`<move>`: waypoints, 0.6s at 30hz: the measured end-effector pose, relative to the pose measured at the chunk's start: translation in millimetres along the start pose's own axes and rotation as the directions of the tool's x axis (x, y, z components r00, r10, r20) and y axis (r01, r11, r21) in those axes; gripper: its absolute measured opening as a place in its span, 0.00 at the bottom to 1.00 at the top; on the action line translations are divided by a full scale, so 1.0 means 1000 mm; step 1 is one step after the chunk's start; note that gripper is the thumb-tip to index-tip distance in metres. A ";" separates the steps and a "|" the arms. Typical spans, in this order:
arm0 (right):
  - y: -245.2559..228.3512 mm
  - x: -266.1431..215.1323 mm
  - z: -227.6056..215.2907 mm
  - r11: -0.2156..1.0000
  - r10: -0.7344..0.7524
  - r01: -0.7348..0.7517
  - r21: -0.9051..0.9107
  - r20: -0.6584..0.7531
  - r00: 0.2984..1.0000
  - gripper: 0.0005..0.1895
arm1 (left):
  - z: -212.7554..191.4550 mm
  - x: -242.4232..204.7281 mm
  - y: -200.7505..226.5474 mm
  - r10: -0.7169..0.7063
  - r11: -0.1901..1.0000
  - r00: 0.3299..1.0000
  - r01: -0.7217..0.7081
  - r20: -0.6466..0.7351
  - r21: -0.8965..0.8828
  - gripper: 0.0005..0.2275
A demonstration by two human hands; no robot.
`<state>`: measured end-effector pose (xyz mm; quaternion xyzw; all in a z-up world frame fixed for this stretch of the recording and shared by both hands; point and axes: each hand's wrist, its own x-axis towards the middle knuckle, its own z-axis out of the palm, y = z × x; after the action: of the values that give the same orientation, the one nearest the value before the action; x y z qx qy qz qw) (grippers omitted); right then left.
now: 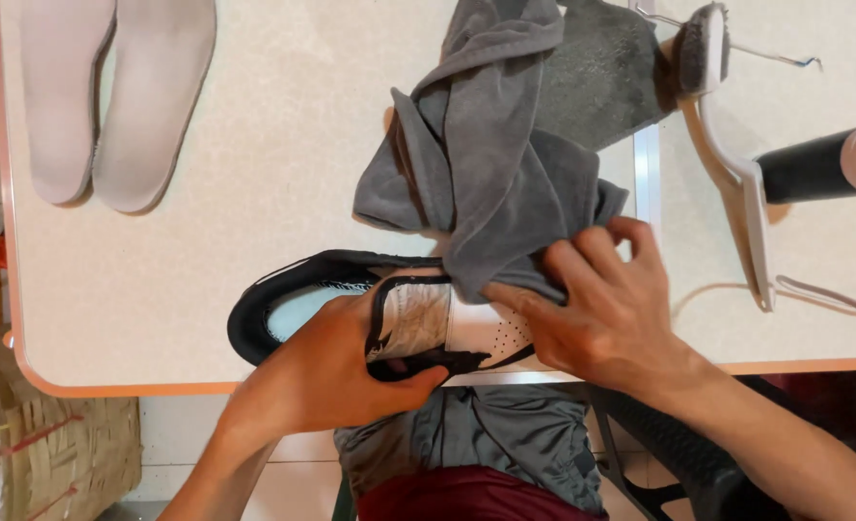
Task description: A person is cleaning a black and white sneaker using cleaning foam, a brush, and a cloth on a workspace.
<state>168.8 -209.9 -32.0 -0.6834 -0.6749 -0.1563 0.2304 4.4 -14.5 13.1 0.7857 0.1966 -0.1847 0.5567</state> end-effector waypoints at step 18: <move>0.031 0.016 0.013 0.680 0.147 -0.336 0.652 0.328 0.933 0.10 | -0.001 -0.004 0.002 0.164 0.986 0.986 -0.164 -0.011 -0.035 0.25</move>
<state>199.4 -188.5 -38.1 -0.6428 -0.6097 0.2290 0.4034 2.3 -14.5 16.6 0.7898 0.1368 -0.1315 0.5833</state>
